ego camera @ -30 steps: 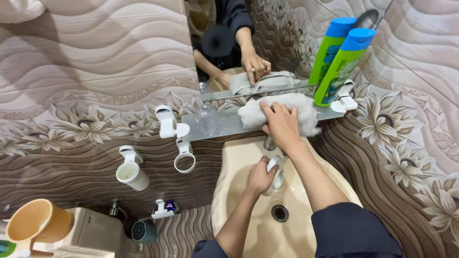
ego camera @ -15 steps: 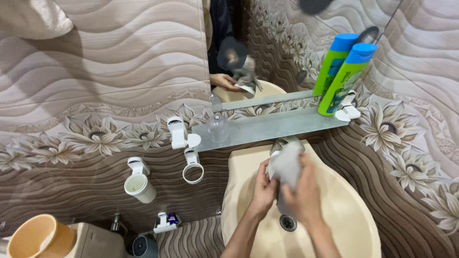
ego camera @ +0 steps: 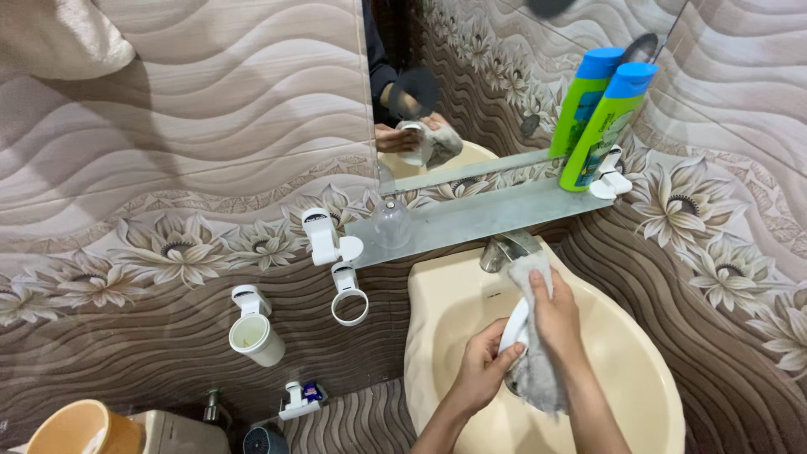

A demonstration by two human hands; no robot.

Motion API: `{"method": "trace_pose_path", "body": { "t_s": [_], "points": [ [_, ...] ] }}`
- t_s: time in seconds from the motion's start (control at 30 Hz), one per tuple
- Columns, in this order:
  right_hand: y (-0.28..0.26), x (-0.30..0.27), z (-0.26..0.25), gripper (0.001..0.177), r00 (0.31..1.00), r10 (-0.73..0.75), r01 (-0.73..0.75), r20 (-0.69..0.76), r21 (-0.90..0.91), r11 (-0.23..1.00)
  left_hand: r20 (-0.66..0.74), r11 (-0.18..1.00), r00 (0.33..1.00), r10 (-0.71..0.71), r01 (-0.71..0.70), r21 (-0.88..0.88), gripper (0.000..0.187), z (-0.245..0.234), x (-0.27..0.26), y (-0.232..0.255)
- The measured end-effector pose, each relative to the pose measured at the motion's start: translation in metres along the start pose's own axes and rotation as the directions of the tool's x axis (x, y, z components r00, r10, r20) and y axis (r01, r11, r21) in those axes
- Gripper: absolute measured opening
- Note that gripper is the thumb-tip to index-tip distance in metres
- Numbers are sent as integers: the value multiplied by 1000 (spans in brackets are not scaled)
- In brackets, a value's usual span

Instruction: The person cleans a bathroom sink faucet and several white plastic accessories using a grey cloth. They wipe the faucet, a cylindrical cup, and a slotted soap dish, rinsing the cloth under running water between items. The person places the cleaned items back on the wall-mounted holders.

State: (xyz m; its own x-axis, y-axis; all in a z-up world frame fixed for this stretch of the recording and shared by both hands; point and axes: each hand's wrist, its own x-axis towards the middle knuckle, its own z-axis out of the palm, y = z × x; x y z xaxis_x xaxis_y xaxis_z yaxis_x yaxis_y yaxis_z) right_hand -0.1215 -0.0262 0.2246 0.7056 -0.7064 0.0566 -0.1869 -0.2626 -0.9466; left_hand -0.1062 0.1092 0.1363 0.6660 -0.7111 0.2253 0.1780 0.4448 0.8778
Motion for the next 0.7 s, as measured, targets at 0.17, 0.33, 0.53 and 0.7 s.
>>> {"method": "trace_pose_path", "body": {
  "t_s": [0.17,0.33,0.53,0.7],
  "points": [
    [3,-75,42,49,805,-591,474,-45,-550,688,-203,997,978,55,-64,-37,40,-17,20,-5],
    [-7,-71,32,53,802,-598,505,-1,-533,678,-275,963,956,-100,162,215,23,-21,11,-1],
    [-16,-21,5,52,996,88,-87,-1,173,981,-31,991,997,-64,67,112,32,-6,1,20],
    [-7,-61,31,52,671,-740,634,-53,-477,609,-201,999,980,-16,22,26,29,-16,34,9]
  ]
}}
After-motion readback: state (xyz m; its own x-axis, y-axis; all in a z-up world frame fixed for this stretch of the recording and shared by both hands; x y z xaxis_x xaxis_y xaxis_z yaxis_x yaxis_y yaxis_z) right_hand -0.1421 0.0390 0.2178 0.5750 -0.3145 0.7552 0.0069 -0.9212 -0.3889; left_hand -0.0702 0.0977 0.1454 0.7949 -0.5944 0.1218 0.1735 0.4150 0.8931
